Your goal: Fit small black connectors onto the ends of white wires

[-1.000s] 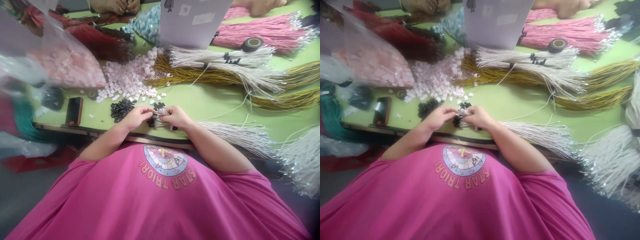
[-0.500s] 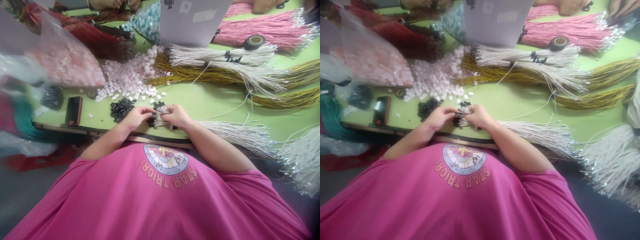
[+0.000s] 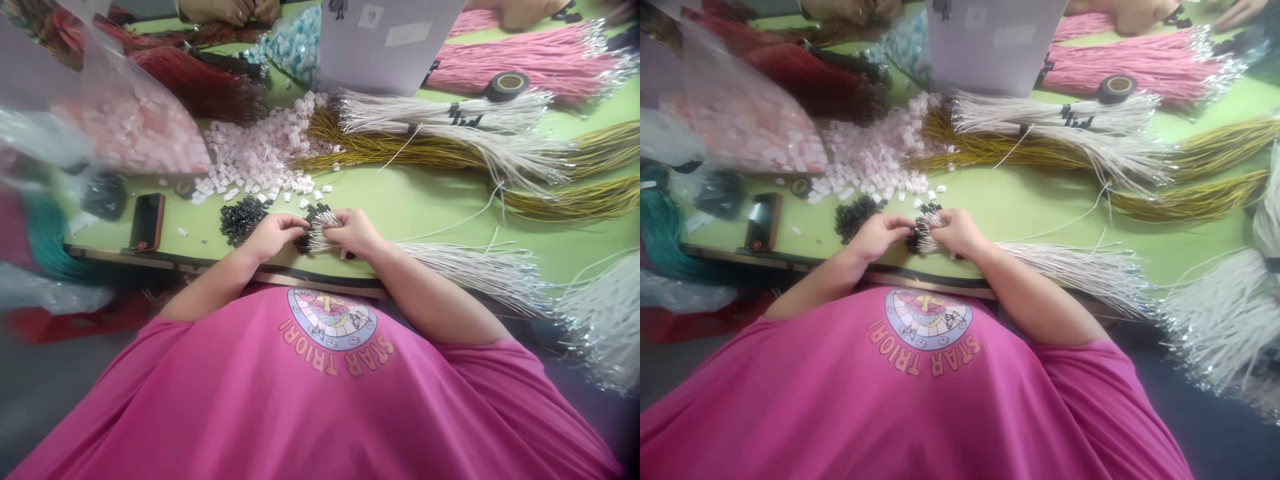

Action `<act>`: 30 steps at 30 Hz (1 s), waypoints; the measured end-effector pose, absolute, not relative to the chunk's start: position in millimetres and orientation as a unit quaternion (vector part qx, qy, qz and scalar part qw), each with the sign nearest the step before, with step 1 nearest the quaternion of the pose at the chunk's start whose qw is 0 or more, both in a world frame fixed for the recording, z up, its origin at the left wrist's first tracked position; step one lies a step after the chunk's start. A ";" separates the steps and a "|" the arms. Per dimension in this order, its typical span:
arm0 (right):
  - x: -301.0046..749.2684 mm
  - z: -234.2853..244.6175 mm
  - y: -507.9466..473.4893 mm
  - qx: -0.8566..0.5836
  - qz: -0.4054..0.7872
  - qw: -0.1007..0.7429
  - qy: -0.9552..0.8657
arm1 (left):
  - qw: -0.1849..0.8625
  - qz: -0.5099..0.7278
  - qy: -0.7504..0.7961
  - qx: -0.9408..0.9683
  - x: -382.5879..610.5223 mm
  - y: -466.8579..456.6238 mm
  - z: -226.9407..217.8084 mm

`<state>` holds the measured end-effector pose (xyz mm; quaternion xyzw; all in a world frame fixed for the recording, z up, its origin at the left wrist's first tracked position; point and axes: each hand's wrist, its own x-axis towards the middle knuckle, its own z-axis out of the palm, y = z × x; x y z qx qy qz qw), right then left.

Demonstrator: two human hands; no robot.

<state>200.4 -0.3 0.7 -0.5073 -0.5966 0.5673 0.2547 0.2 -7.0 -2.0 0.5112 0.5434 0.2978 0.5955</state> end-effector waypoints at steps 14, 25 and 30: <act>200.5 3.0 -1.1 -0.517 0.559 0.261 -0.593 | 0.570 0.304 0.563 0.516 5.8 -8.6 -0.3; 200.0 6.3 -2.2 -0.525 0.553 0.242 -0.600 | 0.544 0.280 0.559 0.560 7.1 -9.4 1.2; 199.7 5.1 -2.1 -0.525 0.552 0.248 -0.598 | 0.556 0.290 0.563 0.538 7.0 -9.6 -0.8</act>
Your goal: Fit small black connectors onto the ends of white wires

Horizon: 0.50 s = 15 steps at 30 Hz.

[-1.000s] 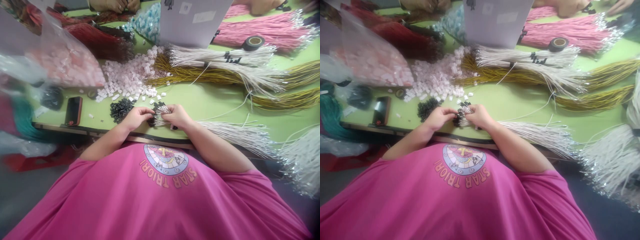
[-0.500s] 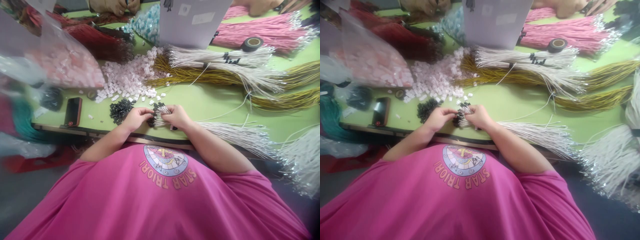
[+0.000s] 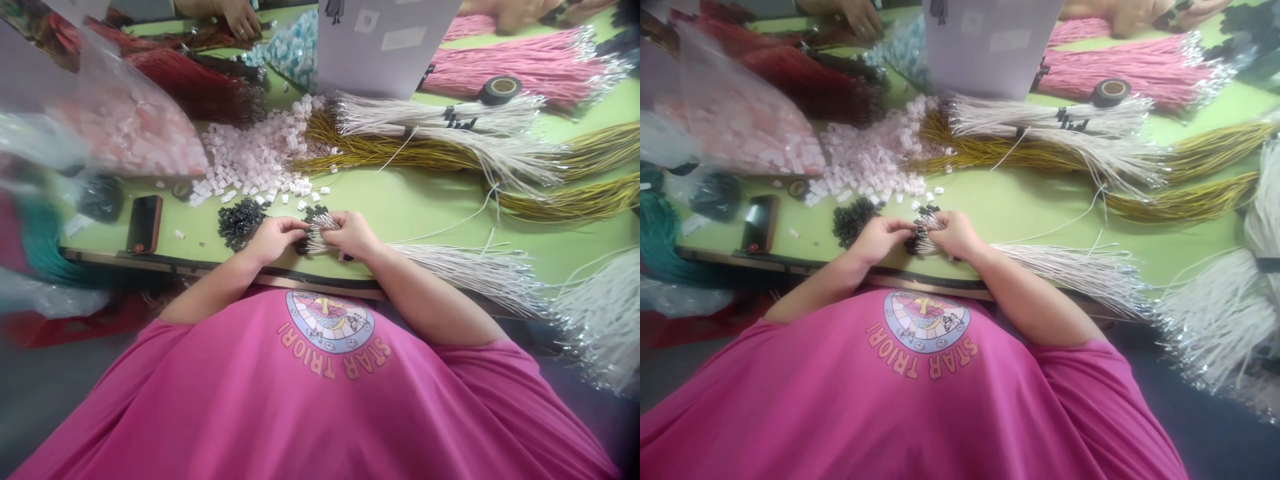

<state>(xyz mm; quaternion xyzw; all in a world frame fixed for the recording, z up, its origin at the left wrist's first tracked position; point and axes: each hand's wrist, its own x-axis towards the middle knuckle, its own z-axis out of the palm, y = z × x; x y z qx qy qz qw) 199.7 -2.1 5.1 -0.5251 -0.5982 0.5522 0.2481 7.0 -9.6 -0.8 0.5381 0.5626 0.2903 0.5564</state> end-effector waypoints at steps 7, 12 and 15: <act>199.8 4.2 -1.9 -0.527 0.550 0.245 -0.599 | 0.561 0.301 0.561 0.530 3.7 -9.5 -1.0; 199.6 5.3 -1.5 -0.527 0.555 0.237 -0.599 | 0.547 0.279 0.565 0.551 8.3 -10.9 1.8; 199.7 5.6 -1.5 -0.528 0.556 0.240 -0.596 | 0.546 0.280 0.571 0.545 9.6 -11.0 2.4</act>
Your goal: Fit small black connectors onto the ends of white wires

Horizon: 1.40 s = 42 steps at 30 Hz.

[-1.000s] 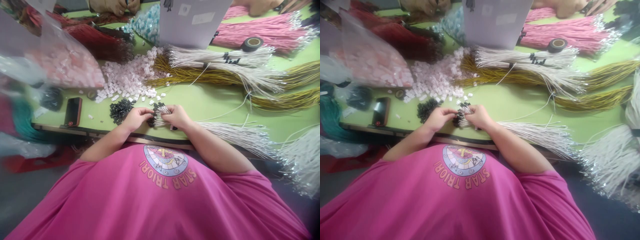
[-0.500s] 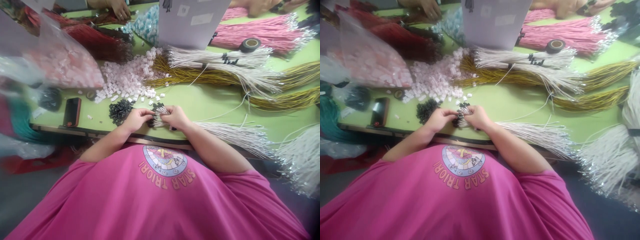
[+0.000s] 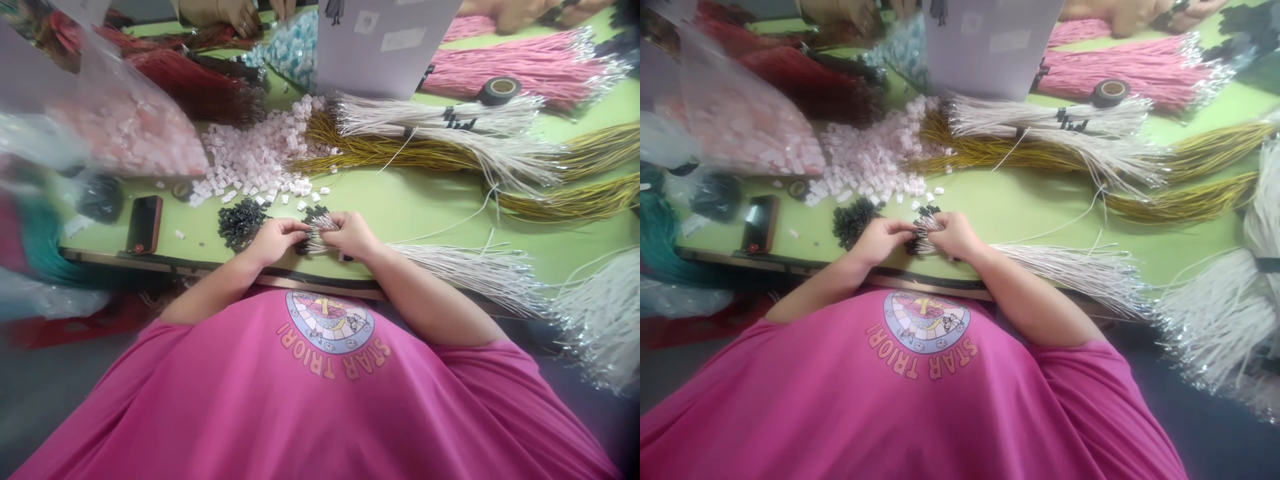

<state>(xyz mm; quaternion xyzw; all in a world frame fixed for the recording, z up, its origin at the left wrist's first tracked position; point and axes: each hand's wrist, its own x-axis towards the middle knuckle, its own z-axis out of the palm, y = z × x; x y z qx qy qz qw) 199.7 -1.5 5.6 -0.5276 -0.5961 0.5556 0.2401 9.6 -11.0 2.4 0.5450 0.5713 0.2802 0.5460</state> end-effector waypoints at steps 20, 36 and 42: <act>199.5 4.8 -3.0 -0.514 0.558 0.242 -0.605 | 0.493 0.273 0.561 0.607 5.9 -11.4 -6.6; 203.3 5.2 0.0 -0.508 0.506 0.224 -0.660 | 0.312 0.168 0.537 0.766 -16.3 -7.9 7.4; 208.8 13.9 3.6 -0.497 0.544 0.157 -0.657 | 0.085 0.057 0.636 0.765 -54.1 30.8 7.3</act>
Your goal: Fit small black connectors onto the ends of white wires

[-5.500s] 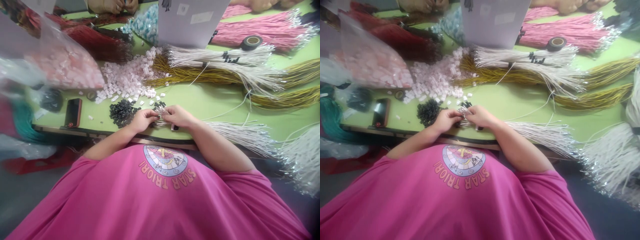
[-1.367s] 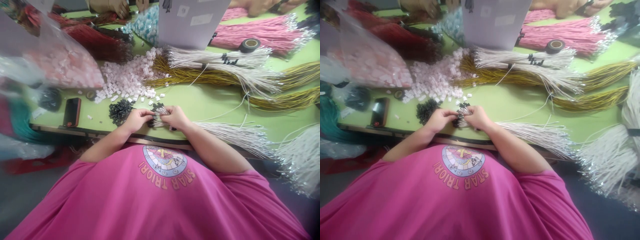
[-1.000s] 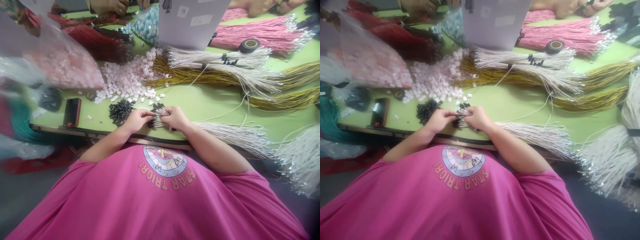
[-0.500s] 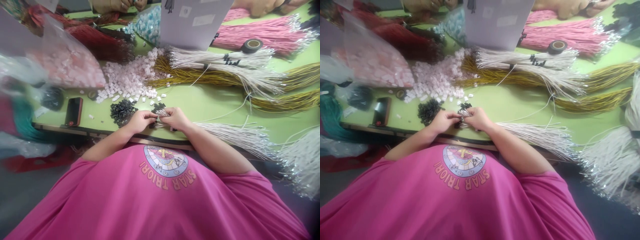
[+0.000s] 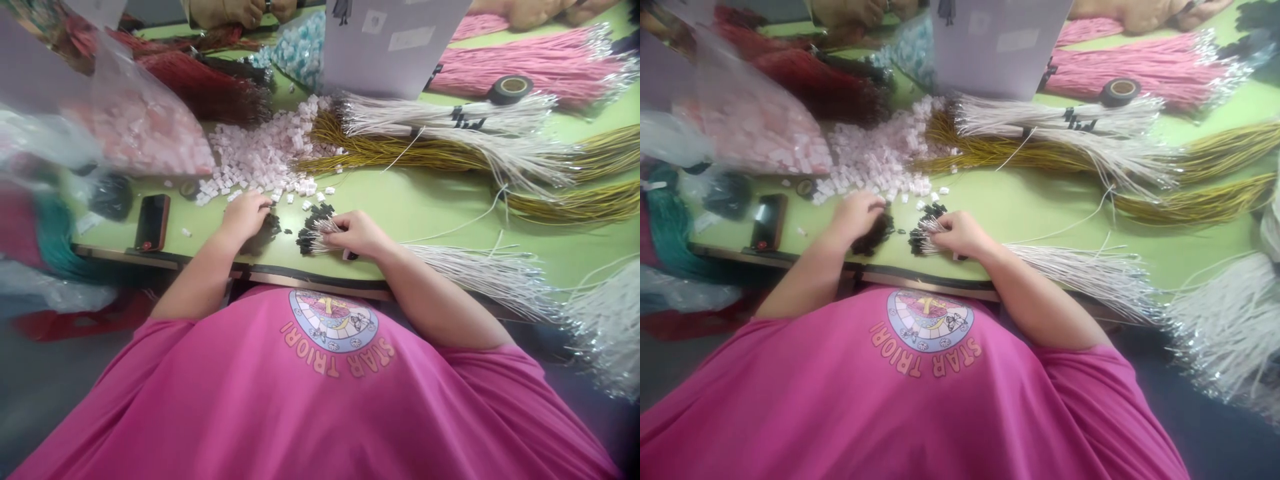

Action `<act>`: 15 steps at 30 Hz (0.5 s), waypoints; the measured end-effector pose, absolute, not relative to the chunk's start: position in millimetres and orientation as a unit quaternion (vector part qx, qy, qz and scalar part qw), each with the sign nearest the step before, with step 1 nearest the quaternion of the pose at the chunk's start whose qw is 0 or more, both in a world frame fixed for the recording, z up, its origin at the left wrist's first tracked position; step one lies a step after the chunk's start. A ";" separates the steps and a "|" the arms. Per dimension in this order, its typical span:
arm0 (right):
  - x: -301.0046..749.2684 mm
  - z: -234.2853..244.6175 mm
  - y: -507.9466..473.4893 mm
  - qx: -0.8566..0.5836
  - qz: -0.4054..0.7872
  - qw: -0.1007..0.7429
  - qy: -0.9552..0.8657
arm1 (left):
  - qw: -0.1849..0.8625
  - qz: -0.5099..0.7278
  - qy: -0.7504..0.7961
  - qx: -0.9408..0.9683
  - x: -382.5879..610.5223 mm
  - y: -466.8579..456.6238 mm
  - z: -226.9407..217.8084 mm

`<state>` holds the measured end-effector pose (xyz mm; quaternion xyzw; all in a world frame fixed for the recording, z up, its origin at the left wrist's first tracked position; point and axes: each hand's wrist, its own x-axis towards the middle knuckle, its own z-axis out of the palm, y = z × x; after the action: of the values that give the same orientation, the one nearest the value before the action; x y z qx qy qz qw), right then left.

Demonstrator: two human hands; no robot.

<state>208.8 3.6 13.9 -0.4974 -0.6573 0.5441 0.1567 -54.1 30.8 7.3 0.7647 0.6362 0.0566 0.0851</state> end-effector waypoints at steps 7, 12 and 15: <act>209.8 14.4 4.7 -0.484 0.554 0.146 -0.661 | 0.081 -0.008 0.639 0.765 -57.4 45.2 -3.6; 207.5 10.5 4.1 -0.486 0.545 0.148 -0.667 | 0.113 0.001 0.647 0.754 -62.7 51.5 -10.5; 207.4 8.7 3.8 -0.485 0.553 0.154 -0.659 | 0.100 0.041 0.636 0.764 -61.5 50.0 -7.8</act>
<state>207.4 3.8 8.7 -0.4853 -0.6593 0.5534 0.1537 -61.5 50.0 -7.8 0.7642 0.6358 0.0407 0.1004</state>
